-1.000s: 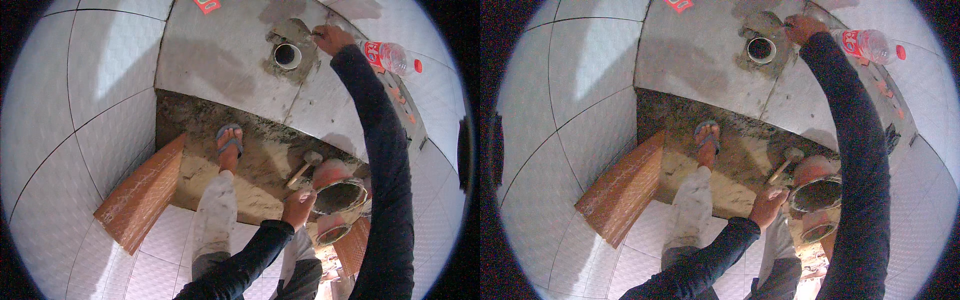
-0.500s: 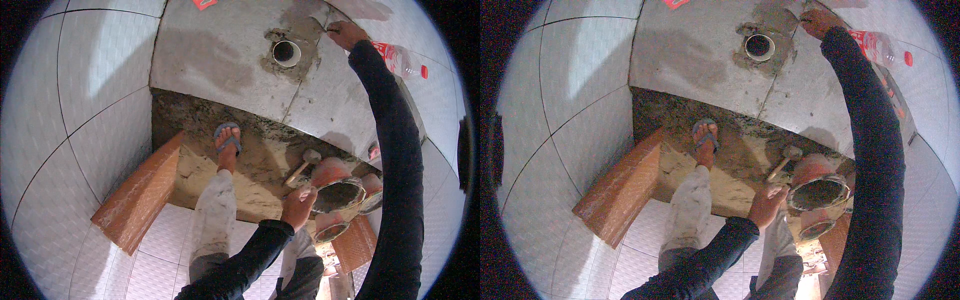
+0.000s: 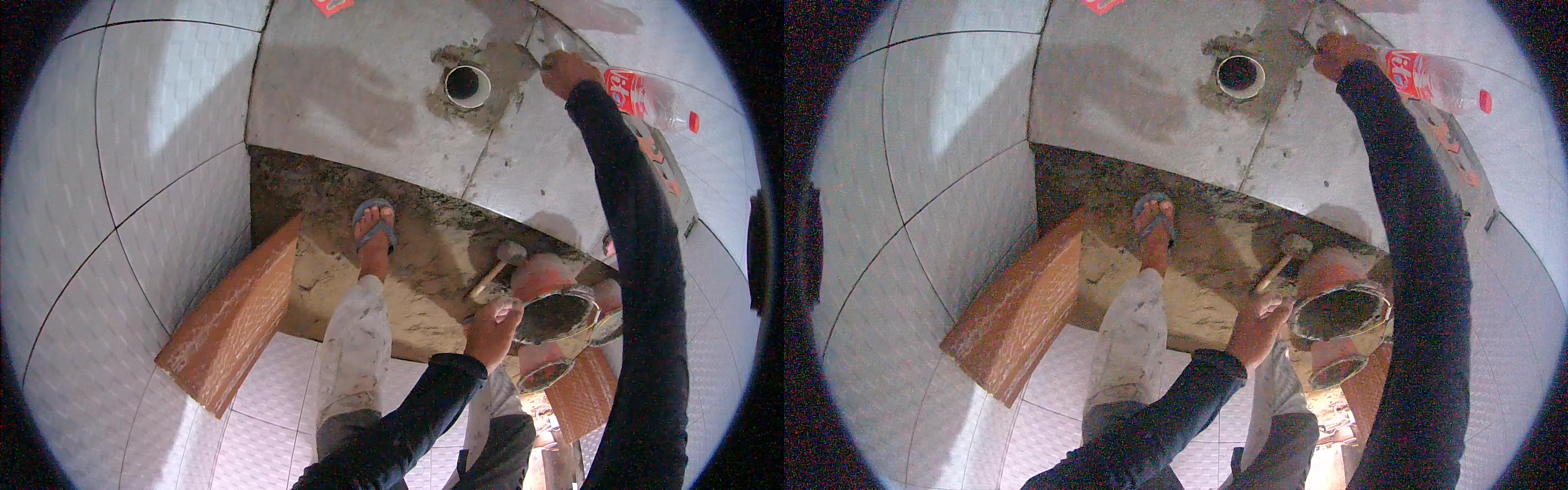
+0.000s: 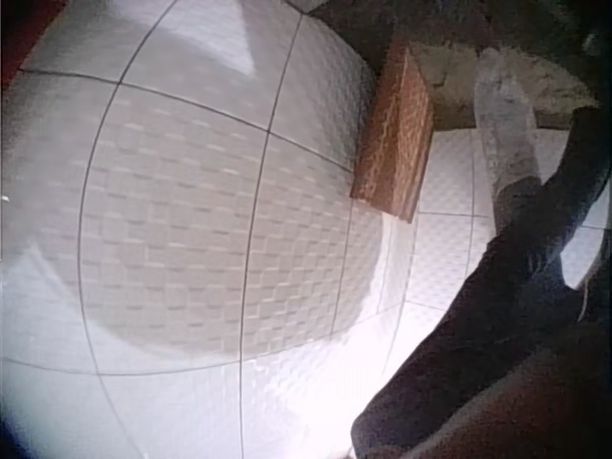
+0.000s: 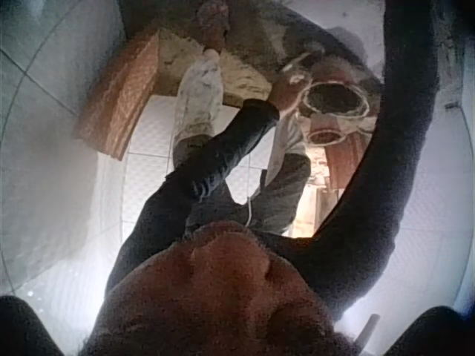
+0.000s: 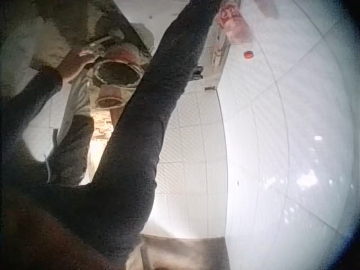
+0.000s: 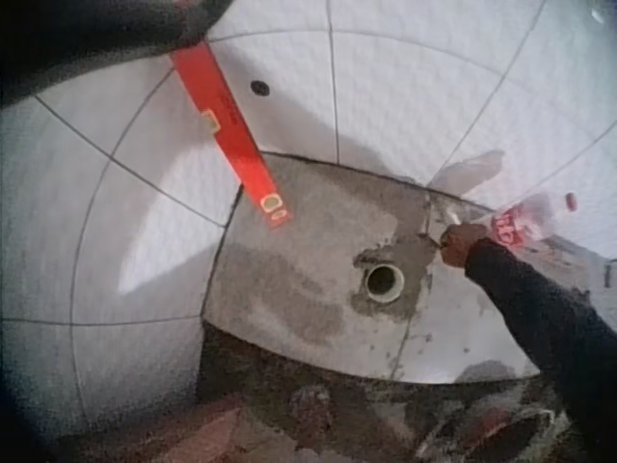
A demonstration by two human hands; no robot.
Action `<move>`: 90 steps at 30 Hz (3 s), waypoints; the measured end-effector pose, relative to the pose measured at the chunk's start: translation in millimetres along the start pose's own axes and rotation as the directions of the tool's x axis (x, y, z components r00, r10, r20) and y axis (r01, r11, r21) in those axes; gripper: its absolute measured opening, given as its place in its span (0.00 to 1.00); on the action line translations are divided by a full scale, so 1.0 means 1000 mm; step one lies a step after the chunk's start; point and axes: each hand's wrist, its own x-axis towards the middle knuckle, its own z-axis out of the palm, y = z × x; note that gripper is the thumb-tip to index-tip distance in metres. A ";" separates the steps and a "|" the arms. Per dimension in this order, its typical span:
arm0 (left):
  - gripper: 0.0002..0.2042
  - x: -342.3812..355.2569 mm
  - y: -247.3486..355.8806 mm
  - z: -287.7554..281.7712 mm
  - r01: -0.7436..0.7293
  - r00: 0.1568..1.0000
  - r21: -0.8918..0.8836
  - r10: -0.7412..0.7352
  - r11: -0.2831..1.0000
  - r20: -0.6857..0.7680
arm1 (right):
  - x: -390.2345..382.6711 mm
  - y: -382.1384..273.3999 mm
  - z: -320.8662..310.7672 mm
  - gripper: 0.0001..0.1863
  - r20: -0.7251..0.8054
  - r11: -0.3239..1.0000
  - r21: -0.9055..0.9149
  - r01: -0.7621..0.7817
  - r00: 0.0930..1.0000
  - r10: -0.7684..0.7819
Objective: The person installs floor tiles in a tiled room, using a rubber mallet to tap tiles into place and a spirit level to check alignment. They apply cement mortar around a floor drain using a trowel and mark a tile with a red marker before placing it. The person also pours cement from a bucket onto the floor to prepare the surface.
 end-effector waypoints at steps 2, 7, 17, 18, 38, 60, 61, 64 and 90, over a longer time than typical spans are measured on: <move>0.21 -0.001 0.001 0.000 -0.015 1.000 0.019 0.015 1.000 -0.012 | -0.014 -0.002 0.001 0.18 -0.022 0.994 0.110 0.013 1.000 -0.011; 0.19 -0.004 0.002 0.002 -0.074 0.996 0.009 0.075 0.997 -0.040 | -0.012 -0.022 0.017 0.19 -0.060 0.971 0.216 0.107 0.994 -0.096; 0.18 0.011 -0.072 -0.008 -0.492 0.850 0.487 0.519 0.721 0.090 | -0.069 -0.270 0.078 0.15 0.114 0.363 0.883 -0.298 0.886 0.449; 0.18 0.011 -0.079 -0.007 -0.365 0.923 0.426 0.382 0.828 0.048 | -0.061 -0.288 0.074 0.13 0.192 0.147 0.934 -0.325 0.807 0.559; 0.16 -0.021 -0.043 -0.008 0.118 0.993 0.224 -0.111 0.967 -0.043 | -0.055 -0.318 0.048 0.11 0.143 0.673 0.683 -0.285 0.955 0.259; 0.24 -0.005 -0.115 -0.022 -0.127 0.991 0.544 0.084 0.829 0.103 | -0.176 -0.160 0.134 0.20 0.034 0.854 0.518 0.043 0.997 -0.070; 0.22 -0.013 -0.121 -0.015 -0.099 0.995 0.496 0.092 0.862 0.039 | -0.176 -0.148 0.135 0.21 0.112 0.822 0.567 -0.060 0.994 -0.004; 0.17 -0.025 -0.123 -0.002 0.043 0.998 0.413 -0.060 0.909 0.028 | -0.191 -0.133 0.133 0.20 0.287 0.692 0.646 -0.321 0.943 0.169; 0.13 -0.021 -0.108 -0.005 -0.085 0.990 0.340 0.040 0.936 0.137 | -0.202 -0.130 0.117 0.25 0.177 0.785 0.614 -0.081 0.984 -0.037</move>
